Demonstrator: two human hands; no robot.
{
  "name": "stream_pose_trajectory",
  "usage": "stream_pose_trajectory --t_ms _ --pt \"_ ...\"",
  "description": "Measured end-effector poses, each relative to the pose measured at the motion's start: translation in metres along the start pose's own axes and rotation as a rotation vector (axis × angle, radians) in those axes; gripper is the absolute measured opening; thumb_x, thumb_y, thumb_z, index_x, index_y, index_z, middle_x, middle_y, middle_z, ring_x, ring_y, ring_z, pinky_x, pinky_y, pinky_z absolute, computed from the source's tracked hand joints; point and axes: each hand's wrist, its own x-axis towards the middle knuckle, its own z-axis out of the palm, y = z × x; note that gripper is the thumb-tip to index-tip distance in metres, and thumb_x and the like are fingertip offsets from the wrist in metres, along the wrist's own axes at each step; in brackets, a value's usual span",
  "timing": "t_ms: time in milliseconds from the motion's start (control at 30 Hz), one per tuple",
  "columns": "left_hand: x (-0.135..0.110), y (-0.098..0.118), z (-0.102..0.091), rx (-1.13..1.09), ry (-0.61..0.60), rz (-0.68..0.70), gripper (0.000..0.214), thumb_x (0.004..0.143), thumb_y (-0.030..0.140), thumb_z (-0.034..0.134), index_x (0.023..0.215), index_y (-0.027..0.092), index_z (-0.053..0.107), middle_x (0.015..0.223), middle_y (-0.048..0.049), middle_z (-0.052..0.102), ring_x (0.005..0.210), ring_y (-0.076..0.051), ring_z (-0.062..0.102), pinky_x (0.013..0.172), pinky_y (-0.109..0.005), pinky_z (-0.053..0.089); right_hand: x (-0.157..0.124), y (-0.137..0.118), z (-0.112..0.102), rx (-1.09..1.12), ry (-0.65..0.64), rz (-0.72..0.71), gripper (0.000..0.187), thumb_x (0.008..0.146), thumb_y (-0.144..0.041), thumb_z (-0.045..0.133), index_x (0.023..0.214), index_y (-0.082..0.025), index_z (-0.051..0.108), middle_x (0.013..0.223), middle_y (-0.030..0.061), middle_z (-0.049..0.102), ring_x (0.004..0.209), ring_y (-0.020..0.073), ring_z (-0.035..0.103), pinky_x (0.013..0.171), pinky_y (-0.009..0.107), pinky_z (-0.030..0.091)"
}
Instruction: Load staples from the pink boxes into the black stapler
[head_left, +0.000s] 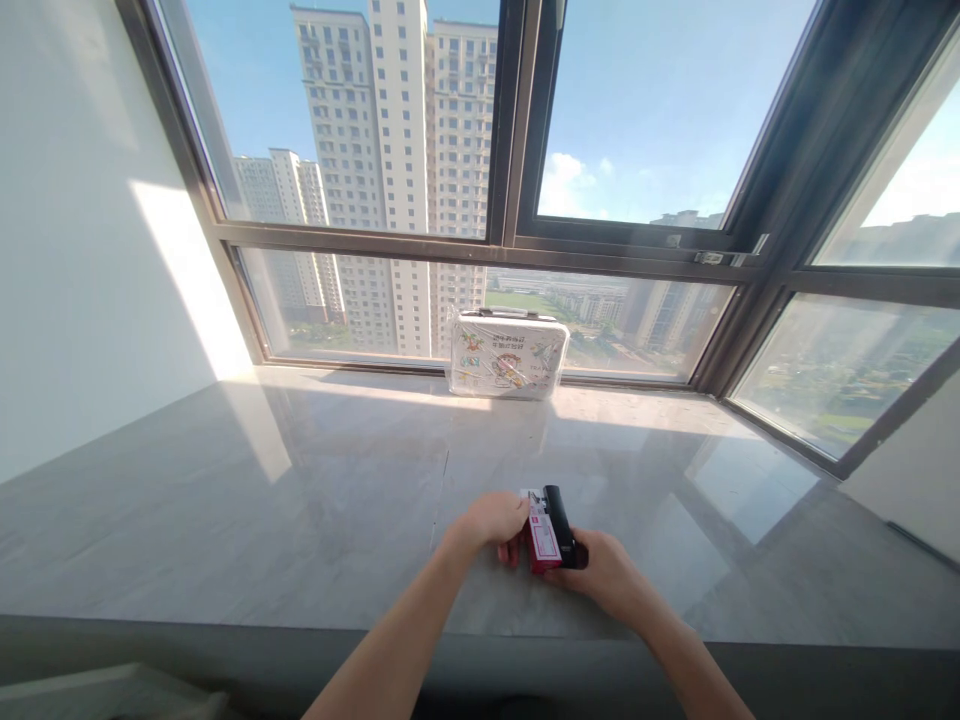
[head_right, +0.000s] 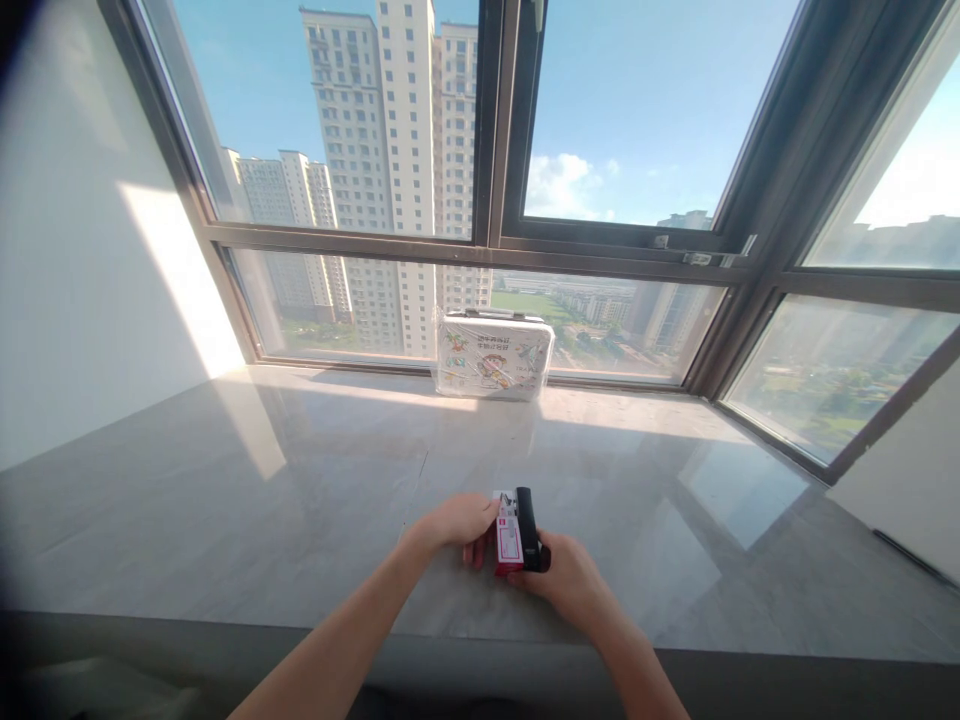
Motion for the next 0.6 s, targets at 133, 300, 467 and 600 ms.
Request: stream_pose_trajectory --t_ms 133,300,467,600 --pt "0.041 0.04 0.028 -0.056 -0.083 -0.068 0.054 0.105 0.052 0.035 0.095 0.012 0.069 0.085 -0.0078 0.071 0.074 -0.019 0.068 0.078 -0.038 0.056 -0.012 0.026 -0.042 0.015 0.026 0.08 0.045 0.064 -0.043 0.077 0.097 -0.013 0.076 0.081 0.0027 0.074 0.083 0.0276 0.064 0.07 0.029 0.047" --pt "0.073 0.079 0.054 -0.148 -0.164 -0.145 0.034 0.098 0.038 0.061 0.124 0.017 0.06 0.125 -0.0085 0.062 0.105 -0.023 0.064 0.089 -0.043 0.056 -0.024 0.036 -0.073 0.028 0.094 0.173 0.042 0.058 -0.043 0.081 0.088 -0.015 0.077 0.077 0.0057 0.074 0.078 0.0287 0.063 0.066 0.03 0.047" --pt "0.077 0.085 0.055 -0.243 -0.181 -0.2 0.036 0.1 0.045 0.055 0.117 0.015 0.063 0.112 -0.0081 0.068 0.095 -0.02 0.068 0.084 -0.04 0.057 -0.03 0.062 -0.088 -0.115 0.097 0.159 0.062 0.06 -0.046 0.08 0.112 -0.014 0.072 0.072 0.0021 0.069 0.071 0.0225 0.059 0.064 0.029 0.043" --pt "0.054 0.047 0.023 -0.32 -0.098 -0.227 0.061 0.104 0.058 0.03 0.095 0.011 0.067 0.084 -0.0096 0.072 0.075 -0.02 0.071 0.074 -0.037 0.058 -0.052 0.1 -0.11 -0.252 0.153 0.248 0.078 0.064 -0.05 0.078 0.131 -0.014 0.059 0.069 -0.0014 0.062 0.064 0.0183 0.056 0.061 0.028 0.039"
